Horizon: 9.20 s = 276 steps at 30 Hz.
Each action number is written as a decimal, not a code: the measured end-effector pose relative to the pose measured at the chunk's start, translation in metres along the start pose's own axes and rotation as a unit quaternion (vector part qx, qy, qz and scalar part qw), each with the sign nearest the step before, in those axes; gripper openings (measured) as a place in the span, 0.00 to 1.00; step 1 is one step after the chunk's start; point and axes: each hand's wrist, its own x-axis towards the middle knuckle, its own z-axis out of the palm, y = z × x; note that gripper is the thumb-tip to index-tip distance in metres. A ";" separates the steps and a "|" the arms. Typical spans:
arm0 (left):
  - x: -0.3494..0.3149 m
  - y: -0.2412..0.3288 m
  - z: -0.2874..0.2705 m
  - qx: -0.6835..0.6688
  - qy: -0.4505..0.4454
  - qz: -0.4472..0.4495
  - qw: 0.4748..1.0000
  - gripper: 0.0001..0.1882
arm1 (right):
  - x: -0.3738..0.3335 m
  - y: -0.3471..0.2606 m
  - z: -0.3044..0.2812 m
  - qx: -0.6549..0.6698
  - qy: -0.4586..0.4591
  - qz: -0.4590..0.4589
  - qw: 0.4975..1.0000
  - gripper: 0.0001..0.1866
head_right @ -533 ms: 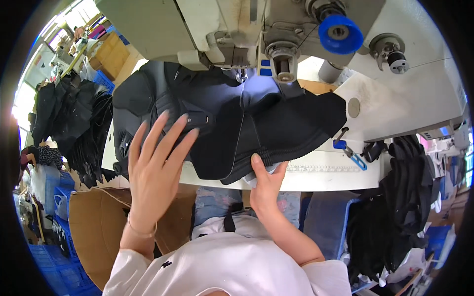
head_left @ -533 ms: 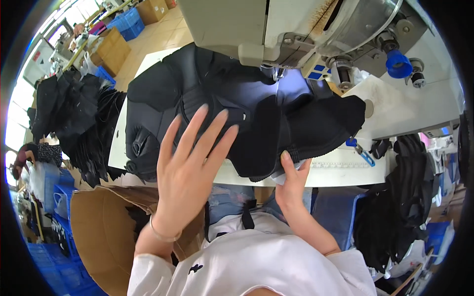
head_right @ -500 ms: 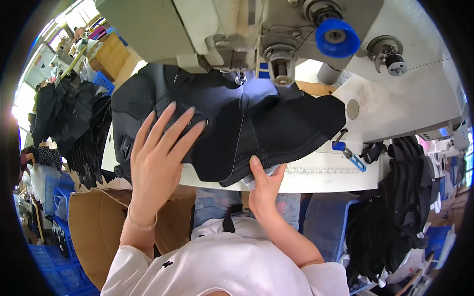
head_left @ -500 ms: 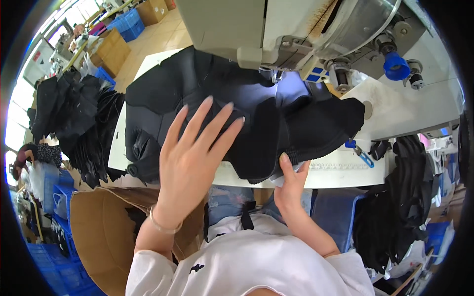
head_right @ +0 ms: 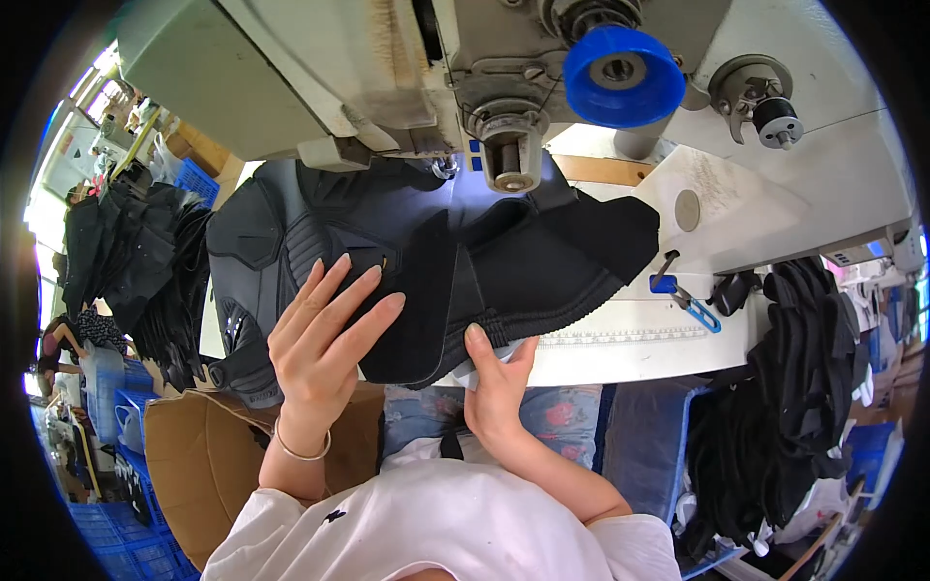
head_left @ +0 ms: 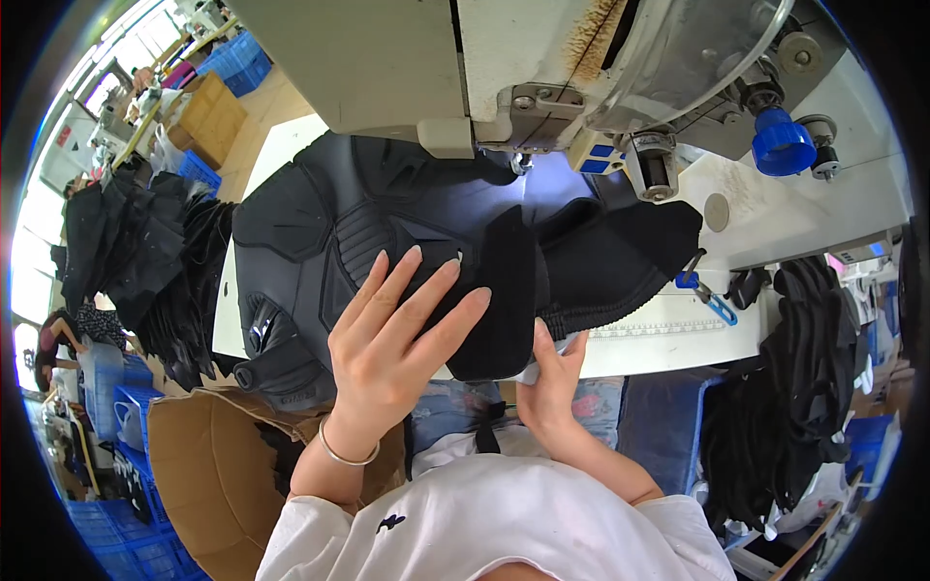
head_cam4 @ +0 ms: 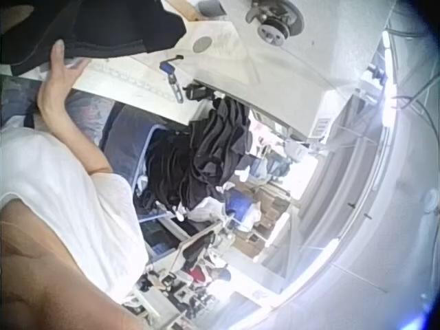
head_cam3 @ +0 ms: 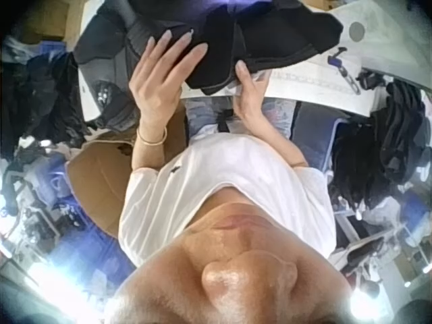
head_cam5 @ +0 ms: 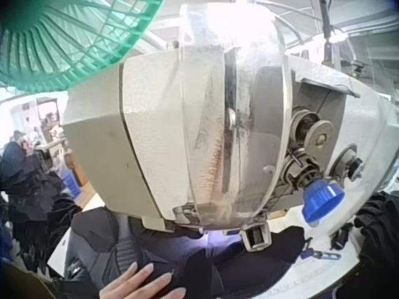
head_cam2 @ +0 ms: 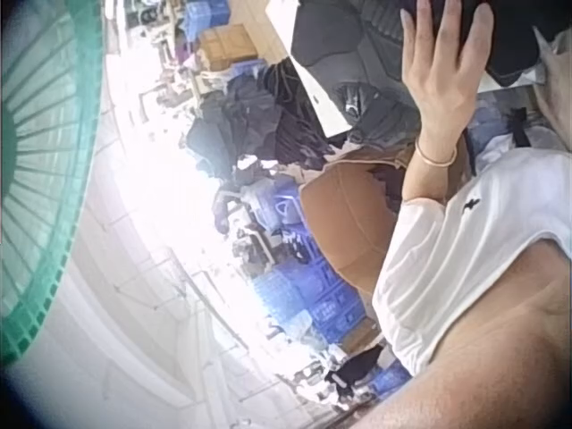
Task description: Stitching pieces of black protective equipment using an industrial sewing machine.
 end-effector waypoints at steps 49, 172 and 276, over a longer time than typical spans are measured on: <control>0.014 0.018 0.008 -0.115 0.037 -0.220 0.968 0.22 | 0.018 0.003 0.010 -0.021 0.024 -0.058 0.998 0.34; 0.049 -0.048 0.021 0.043 -0.023 0.166 0.985 0.16 | 0.003 -0.003 0.061 0.075 0.017 0.049 0.996 0.30; -0.215 -0.473 -0.338 0.148 0.344 -0.627 0.683 0.37 | 0.018 0.056 -0.008 -0.548 -0.367 -0.062 0.750 0.12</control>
